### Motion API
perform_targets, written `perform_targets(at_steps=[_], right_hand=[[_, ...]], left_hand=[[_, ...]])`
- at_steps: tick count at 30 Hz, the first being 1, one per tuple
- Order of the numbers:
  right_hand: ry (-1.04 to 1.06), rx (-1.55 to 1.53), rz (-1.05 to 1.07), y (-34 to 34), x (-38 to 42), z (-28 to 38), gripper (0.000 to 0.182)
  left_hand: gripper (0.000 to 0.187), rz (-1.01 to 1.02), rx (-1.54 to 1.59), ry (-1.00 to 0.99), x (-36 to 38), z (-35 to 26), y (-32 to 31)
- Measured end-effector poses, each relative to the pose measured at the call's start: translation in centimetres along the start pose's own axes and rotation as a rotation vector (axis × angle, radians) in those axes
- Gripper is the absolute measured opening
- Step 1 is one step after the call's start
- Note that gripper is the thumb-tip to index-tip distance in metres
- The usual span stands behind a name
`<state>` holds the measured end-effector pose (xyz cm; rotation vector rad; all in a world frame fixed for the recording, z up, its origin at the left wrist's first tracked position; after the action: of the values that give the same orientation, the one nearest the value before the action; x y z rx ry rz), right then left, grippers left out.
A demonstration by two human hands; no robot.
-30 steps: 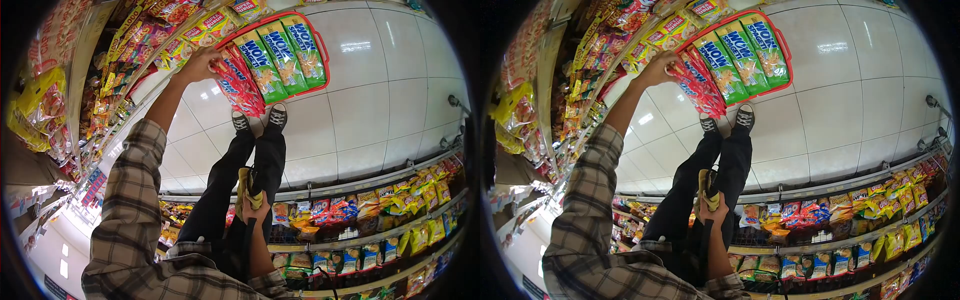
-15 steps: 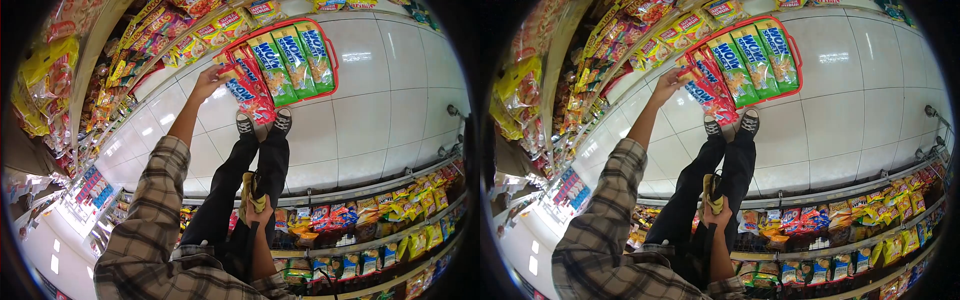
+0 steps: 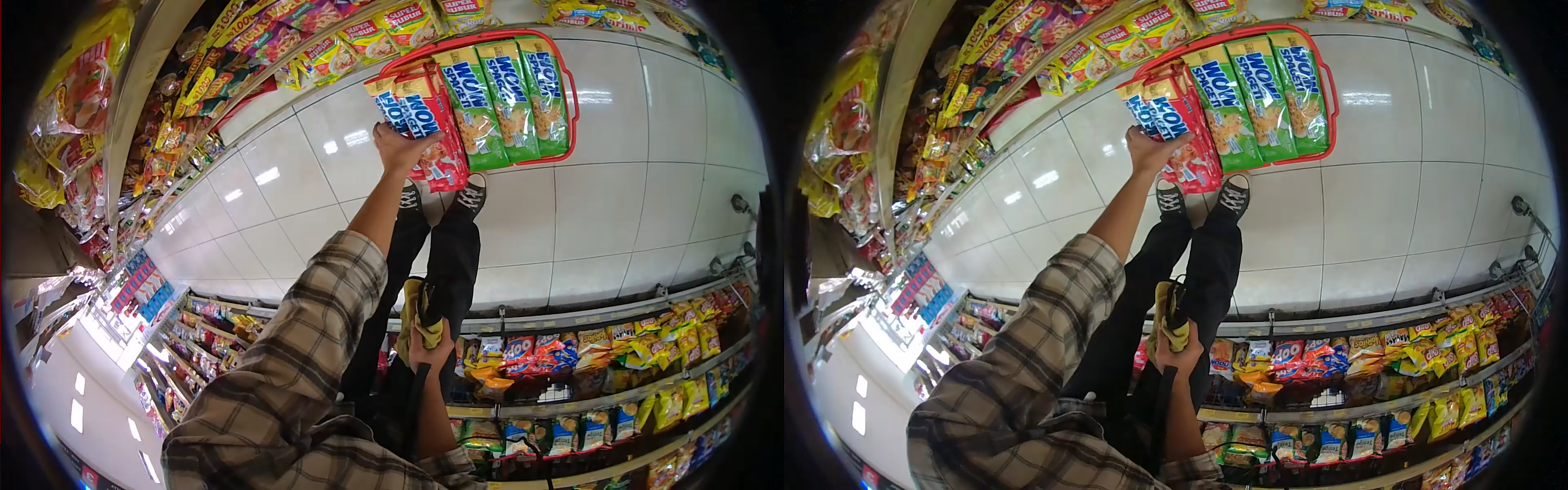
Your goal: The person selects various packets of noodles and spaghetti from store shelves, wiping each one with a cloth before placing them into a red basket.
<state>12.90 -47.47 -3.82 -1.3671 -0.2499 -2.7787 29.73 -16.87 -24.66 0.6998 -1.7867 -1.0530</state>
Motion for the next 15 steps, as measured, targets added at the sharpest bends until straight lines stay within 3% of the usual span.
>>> perform_targets(at_steps=[4,7,8,11,15], right_hand=[[-0.009,-0.020,-0.006,-0.4,-0.2,0.4,0.023],[0.023,-0.004,-0.019,-0.4,-0.3,1.4,0.023],[0.034,0.004,-0.023,-0.4,-0.2,1.7,0.023],[0.012,-0.021,-0.017,-0.6,-0.1,1.2,0.022],[0.018,-0.071,-0.019,-0.9,0.0,1.2,0.025]], left_hand=[[0.108,0.086,0.286,0.124,1.3,0.3,0.1],[0.087,0.051,0.433,0.136,0.7,3.0,-1.4],[0.052,0.389,0.646,0.047,0.8,1.7,-3.0],[0.028,0.522,0.892,0.332,2.6,3.9,-3.3],[0.024,0.578,1.161,0.251,3.1,3.1,-3.6]])
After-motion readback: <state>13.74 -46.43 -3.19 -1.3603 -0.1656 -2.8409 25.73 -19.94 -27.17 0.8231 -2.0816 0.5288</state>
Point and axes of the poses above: each hand's wrist, its own x-axis away from the middle knuckle, its own y-axis out of the back of the hand, z = x × y, the point moved 10 cm from there along -x, towards the middle knuckle, and after that the axes turned 10 degrees about -x, right-handed, at the moved point
